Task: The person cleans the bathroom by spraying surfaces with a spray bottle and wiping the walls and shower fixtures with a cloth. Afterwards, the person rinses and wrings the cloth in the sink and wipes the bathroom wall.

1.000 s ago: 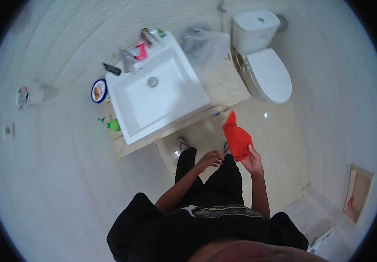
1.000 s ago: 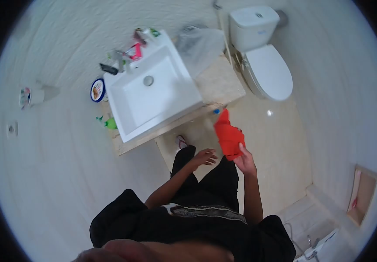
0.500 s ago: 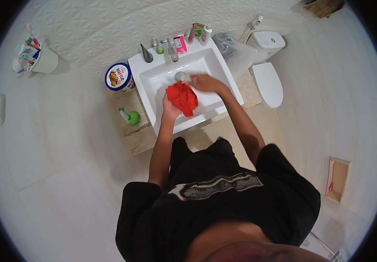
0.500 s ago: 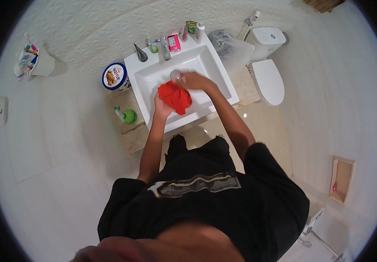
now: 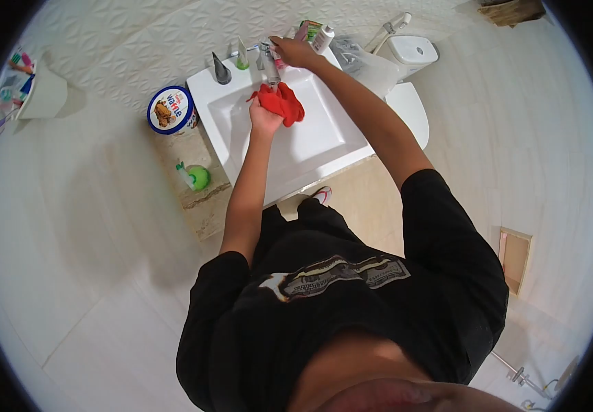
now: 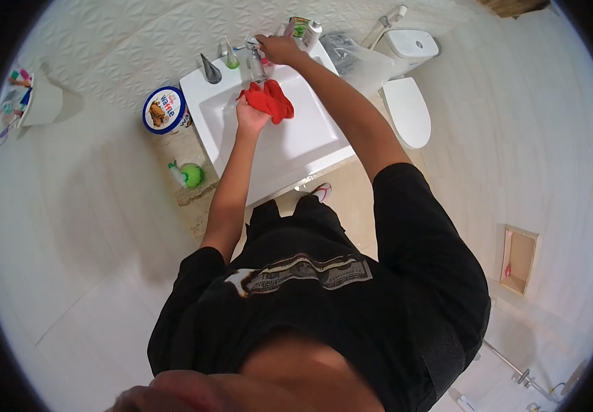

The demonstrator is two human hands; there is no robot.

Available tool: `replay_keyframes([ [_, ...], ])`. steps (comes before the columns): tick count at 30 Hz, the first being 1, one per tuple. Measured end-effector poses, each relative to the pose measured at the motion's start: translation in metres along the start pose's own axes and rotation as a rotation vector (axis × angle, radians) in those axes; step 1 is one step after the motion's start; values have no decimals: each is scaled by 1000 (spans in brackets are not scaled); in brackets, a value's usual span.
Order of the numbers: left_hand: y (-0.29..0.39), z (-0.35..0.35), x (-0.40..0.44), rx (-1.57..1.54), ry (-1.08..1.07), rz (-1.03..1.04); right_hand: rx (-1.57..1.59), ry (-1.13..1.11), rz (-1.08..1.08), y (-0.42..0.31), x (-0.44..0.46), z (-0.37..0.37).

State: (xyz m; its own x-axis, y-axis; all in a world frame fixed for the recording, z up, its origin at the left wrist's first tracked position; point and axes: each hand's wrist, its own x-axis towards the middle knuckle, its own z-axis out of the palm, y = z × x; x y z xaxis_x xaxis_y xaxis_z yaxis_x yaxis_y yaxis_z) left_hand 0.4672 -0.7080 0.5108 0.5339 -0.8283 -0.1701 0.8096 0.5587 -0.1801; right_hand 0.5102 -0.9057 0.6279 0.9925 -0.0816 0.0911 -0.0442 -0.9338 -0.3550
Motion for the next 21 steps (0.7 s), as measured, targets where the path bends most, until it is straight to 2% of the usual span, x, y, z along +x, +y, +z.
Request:
replay_keyframes([
  [1, 2, -2, 13, 18, -2, -35, 43, 33, -39, 8, -2, -3],
  [3, 9, -16, 38, 56, 2, -109, 456, 298, 180, 20, -12, 32],
  [4, 13, -33, 50, 197, 46, -68, 661, 434, 293, 24, -18, 46],
  [5, 7, -33, 50, 276, 113, -27, 811, 448, 467, 6, -41, 45],
  [6, -1, -24, 52, 359, 173, 18, 798, 476, 588, -4, -60, 71],
  [7, -6, -17, 55, 444, 232, 64, 918, 447, 559, 11, -67, 131],
  [8, -7, -27, 60, 493, 303, 40, 1003, 229, 661, -15, -92, 126],
  [9, -9, -28, 59, 586, 383, 50, 1168, 320, 696, -14, -97, 163],
  [10, -12, -30, 52, 681, 467, 59, 1348, 329, 839, -18, -104, 178],
  [12, -13, -33, 40, 862, 606, 23, 1490, 346, 1144, -13, -105, 198],
  [15, -26, -5, 15, 910, 633, 137, 1903, 331, 1164, -12, -98, 243],
  [17, -19, -28, 19, 917, 545, 227, 2301, 178, 832, -9, -96, 254],
  [18, -17, -27, 14, 965, 490, 239, 2388, 162, 909, -28, -106, 209],
  [20, -14, -26, 3, 1109, 379, 197, 2471, 184, 864, -51, -118, 161],
  [21, -9, -21, -3, 1300, 341, 187, 2512, 199, 839, -58, -120, 148],
])
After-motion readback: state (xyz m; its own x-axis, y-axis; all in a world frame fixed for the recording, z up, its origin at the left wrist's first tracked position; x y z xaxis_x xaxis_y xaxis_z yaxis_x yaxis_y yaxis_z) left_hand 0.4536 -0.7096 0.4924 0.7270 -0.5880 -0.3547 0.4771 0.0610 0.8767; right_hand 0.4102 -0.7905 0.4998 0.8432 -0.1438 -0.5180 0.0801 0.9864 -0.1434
